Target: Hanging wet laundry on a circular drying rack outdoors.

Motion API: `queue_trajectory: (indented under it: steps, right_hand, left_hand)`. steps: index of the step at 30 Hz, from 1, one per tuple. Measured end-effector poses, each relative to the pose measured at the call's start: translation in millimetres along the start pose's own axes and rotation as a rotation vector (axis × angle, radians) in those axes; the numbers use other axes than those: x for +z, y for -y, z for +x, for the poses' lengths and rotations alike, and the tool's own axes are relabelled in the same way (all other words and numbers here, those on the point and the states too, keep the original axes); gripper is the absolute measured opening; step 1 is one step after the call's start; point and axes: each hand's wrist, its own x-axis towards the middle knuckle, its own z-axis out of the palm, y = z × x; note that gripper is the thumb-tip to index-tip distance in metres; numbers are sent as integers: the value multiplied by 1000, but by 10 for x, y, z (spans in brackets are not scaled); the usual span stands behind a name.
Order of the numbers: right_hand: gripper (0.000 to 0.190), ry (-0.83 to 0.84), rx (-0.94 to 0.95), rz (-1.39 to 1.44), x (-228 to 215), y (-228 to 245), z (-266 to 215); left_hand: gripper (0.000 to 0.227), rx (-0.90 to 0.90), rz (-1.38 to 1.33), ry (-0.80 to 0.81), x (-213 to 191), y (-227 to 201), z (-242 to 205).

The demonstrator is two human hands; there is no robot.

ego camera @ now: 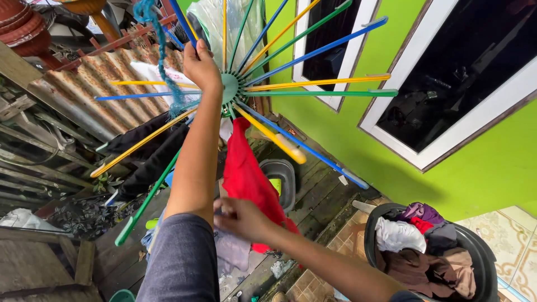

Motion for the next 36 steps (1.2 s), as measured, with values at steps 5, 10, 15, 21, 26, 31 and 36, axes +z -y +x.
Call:
queue_trajectory:
  steps: [5, 10, 15, 21, 26, 31, 36]
  right_hand:
    - [33, -14, -108, -113, 255, 94, -661]
    - [35, 71, -166, -130, 218, -283, -945]
    - [25, 448, -99, 6, -141, -975, -1236]
    - [20, 307, 216, 232, -1278, -1350, -2044]
    - [26, 81, 261, 288, -2139, -1178, -2678]
    - [14, -451, 95, 226, -2889, -1095, -2935]
    - [14, -760, -36, 329, -3202, -577, -2953]
  left_hand:
    - [25, -3, -48, 165, -47, 81, 144]
    - [46, 264, 206, 205, -311, 558, -80]
    - [34, -248, 694, 923, -1016, 313, -920]
    - [30, 612, 663, 812, -1953, -2318, -2204]
    - [30, 736, 248, 1415, -1755, -2623, -2972]
    - [31, 450, 445, 1801, -1390, -2421, -3228]
    - [66, 679, 979, 2202, -742, -1837, -3803]
